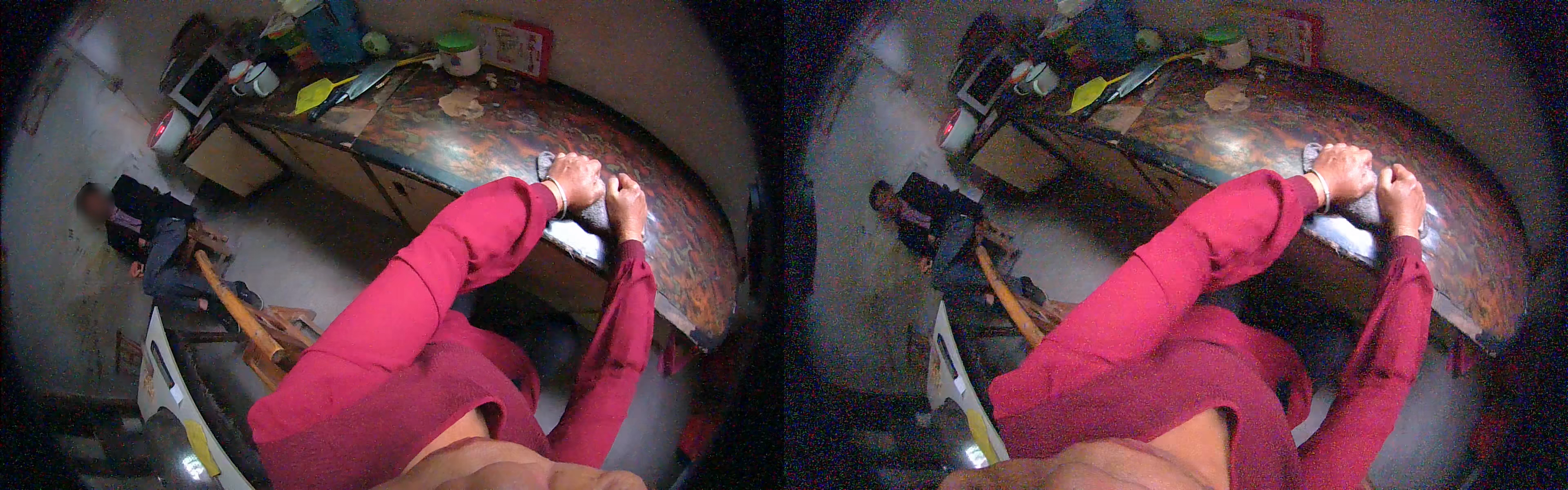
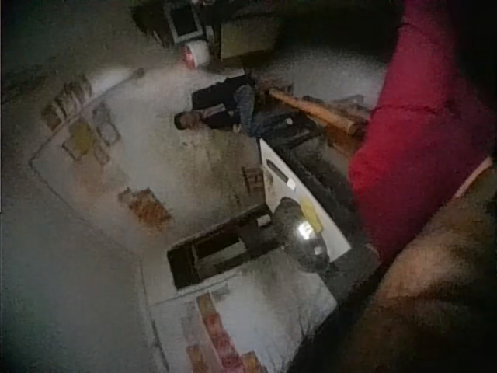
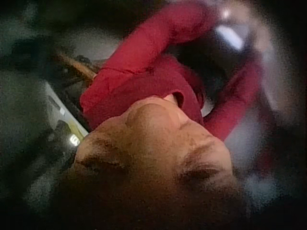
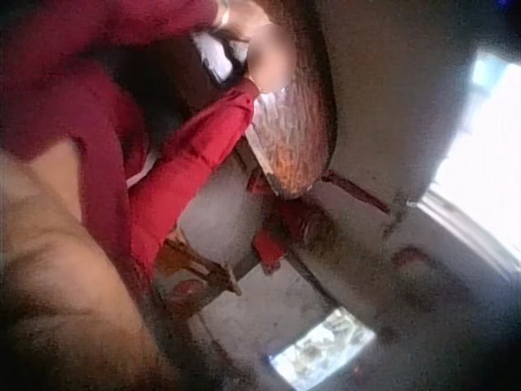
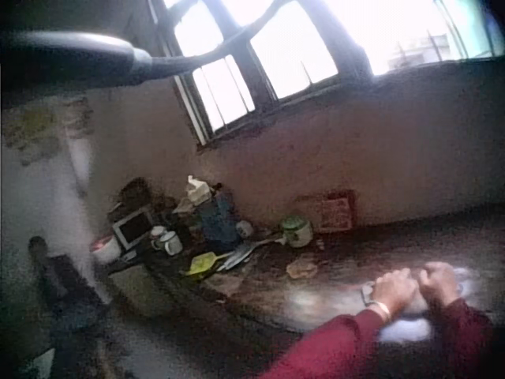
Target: The person wipes the surface of a table with a cloth using both circular and linear motions.
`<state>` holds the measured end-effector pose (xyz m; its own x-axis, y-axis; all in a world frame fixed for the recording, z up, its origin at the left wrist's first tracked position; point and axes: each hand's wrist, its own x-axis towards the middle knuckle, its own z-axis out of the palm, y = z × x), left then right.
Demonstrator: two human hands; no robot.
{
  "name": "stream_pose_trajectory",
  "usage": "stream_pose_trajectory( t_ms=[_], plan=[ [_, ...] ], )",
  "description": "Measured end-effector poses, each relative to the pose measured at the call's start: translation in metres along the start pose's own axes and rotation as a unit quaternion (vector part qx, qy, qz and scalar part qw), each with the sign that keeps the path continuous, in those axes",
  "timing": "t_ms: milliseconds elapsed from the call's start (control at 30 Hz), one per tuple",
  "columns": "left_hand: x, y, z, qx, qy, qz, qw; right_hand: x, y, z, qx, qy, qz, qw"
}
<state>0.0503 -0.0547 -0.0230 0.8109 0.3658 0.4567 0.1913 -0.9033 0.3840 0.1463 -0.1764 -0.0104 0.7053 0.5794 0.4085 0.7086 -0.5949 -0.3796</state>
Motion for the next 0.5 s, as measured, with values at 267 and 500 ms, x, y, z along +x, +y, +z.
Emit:
stream_pose_trajectory(
  t_ms=[267,500],
  plan=[
    [0.033,-0.005,0.001,0.025,-0.036,-0.023,0.999,0.034,0.011,0.011,0.018,0.007,0.003,1.0],
    [0.032,0.0,-0.003,-0.004,-0.051,-0.05,0.997,0.036,0.017,0.016,0.003,0.002,0.015,1.0]
  ],
)
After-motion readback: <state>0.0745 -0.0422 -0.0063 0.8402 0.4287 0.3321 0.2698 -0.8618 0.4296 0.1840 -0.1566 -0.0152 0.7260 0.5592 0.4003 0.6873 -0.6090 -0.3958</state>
